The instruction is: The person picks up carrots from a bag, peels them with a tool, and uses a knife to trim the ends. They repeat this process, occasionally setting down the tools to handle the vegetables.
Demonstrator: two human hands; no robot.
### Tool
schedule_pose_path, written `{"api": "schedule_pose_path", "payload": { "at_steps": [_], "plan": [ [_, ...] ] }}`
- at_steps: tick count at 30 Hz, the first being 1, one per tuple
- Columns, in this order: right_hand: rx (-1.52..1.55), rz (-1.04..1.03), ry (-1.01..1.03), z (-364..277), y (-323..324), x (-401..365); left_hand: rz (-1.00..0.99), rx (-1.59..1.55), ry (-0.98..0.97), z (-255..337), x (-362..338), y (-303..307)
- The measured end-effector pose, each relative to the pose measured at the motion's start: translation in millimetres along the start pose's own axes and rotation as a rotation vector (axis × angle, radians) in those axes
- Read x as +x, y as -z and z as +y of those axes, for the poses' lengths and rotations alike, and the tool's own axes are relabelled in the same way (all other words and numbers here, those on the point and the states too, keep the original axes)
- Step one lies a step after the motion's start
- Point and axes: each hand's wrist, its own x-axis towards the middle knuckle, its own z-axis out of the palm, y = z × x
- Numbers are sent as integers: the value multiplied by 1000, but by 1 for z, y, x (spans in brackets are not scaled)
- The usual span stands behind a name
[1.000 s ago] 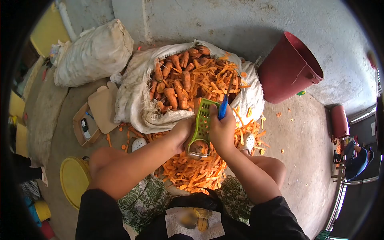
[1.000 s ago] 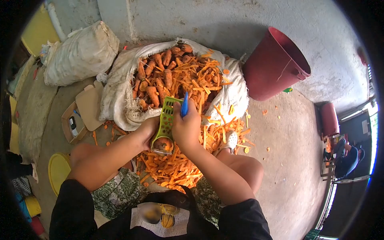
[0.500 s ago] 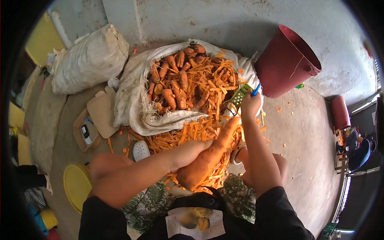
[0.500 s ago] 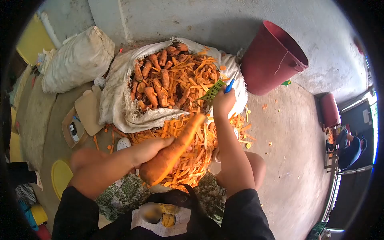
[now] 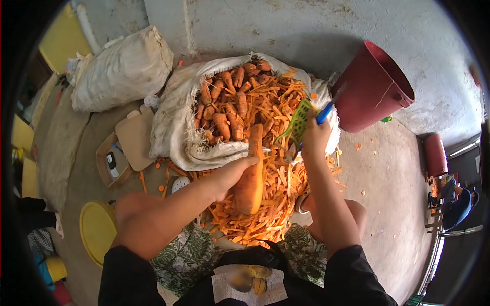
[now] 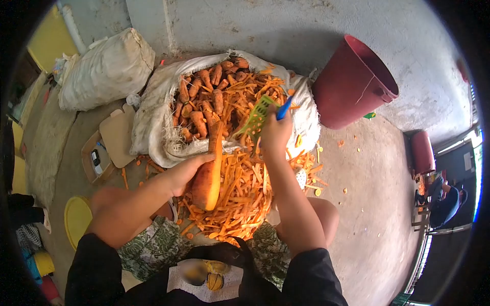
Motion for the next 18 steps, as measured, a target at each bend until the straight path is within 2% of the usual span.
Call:
{"api": "schedule_pose_path", "payload": {
  "at_steps": [1, 3, 6, 8, 9, 11, 15, 18],
  "plan": [
    [49, -16, -72, -4, -8, -12, -50, -149, 80, 3, 0, 1],
    [46, -128, -94, -13, -14, -34, -21, -90, 31, 5, 0, -4],
    [104, -202, -119, -10, -22, -53, -81, -115, -16, 2, 8, -2],
    [39, -224, -89, -18, -21, -67, -245, -264, -28, 4, 9, 1],
    [-23, -244, -59, -20, -21, -73, -245, -265, -27, 5, 7, -2],
    [-10, -225, -18, -16, -22, -79, -91, -441, -27, 11, 3, -12],
    [-57, -198, 12, -19, -20, -83, -194, -454, -61, 5, 9, -9],
    [-72, -150, 72, -9, -18, -79, -161, -457, -22, 10, 3, -17]
  ]
}}
